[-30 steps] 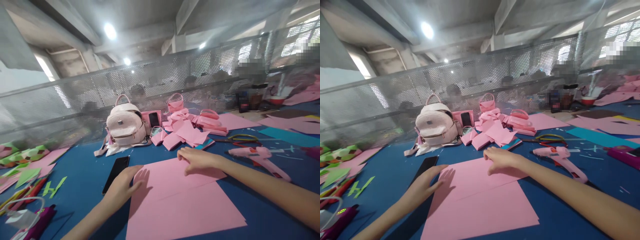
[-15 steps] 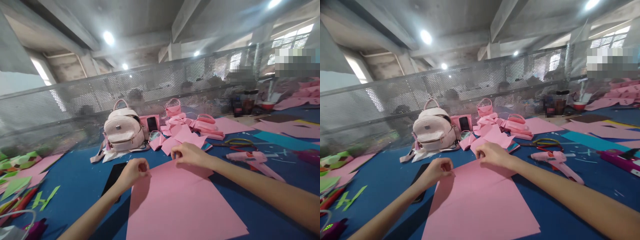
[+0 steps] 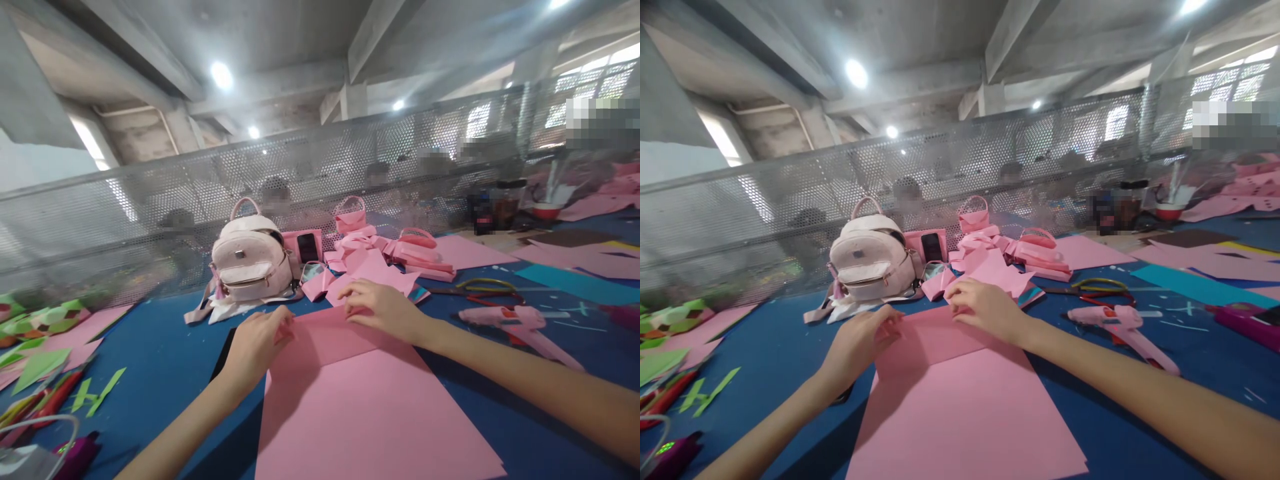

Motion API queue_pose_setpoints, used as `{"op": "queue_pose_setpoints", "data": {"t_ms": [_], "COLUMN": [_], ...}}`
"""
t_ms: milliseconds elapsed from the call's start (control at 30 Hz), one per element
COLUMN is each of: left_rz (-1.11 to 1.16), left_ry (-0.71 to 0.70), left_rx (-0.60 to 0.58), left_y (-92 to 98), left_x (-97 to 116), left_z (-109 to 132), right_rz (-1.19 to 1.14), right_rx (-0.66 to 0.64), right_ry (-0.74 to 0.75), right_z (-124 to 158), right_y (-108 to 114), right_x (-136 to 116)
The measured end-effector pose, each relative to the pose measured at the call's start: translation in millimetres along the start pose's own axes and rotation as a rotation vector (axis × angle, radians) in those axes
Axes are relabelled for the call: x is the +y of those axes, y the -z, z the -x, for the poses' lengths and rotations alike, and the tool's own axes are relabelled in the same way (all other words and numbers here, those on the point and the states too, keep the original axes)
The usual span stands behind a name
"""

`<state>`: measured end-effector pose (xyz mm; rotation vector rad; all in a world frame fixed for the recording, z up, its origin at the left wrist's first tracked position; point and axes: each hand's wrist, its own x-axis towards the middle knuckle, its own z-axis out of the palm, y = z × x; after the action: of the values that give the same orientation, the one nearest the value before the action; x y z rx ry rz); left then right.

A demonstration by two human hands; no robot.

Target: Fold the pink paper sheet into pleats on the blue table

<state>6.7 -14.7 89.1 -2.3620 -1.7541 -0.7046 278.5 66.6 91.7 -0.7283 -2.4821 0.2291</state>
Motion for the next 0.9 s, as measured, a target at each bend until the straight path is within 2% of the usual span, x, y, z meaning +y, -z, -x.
{"op": "queue_pose_setpoints", "data": {"t_ms": [100,167,267,333,467,600,733,800,867,900], "left_rz": [-0.057,-0.164,-0.352,-0.366,-0.3,-0.259,-0.085,0.049,0.207,0.251], "left_ry": [-0.097,-0.188,-0.388,-0.489,-0.58,-0.649,-0.577,-0.482,-0.334,-0.26], "left_rx": [0.006,0.068,0.135,0.116,0.089,-0.111,-0.255,-0.32,-0.415,-0.422], "left_y": [0.7,-0.3,-4.8,-9.4,-18.6,-26.8,-30.3,-25.6,-17.4,-13.4], "left_x": [8.8,14.0,18.7,20.7,22.2,13.5,1.4,0.1,1.2,1.8], "left_z": [9.1,19.1,37.2,48.7,65.4,73.0,74.7,73.4,70.7,68.9], "right_rz": [0.031,0.102,0.194,0.176,0.114,0.093,0.027,-0.038,-0.097,-0.103], "right_rx": [0.073,0.09,0.001,-0.09,-0.225,-0.38,-0.423,-0.427,-0.467,-0.491], "right_ry": [0.086,0.13,0.187,0.195,0.177,0.109,0.08,0.028,-0.052,-0.081], "right_z": [10.8,21.5,40.0,51.9,72.4,89.2,95.0,90.7,83.1,78.9], "right_y": [0.7,-1.7,-8.3,-11.9,-12.0,-7.5,-4.4,-1.2,3.3,5.4], "right_x": [-7.2,-12.4,-18.5,-21.7,-25.2,-23.3,-22.2,-22.8,-22.3,-21.2]}}
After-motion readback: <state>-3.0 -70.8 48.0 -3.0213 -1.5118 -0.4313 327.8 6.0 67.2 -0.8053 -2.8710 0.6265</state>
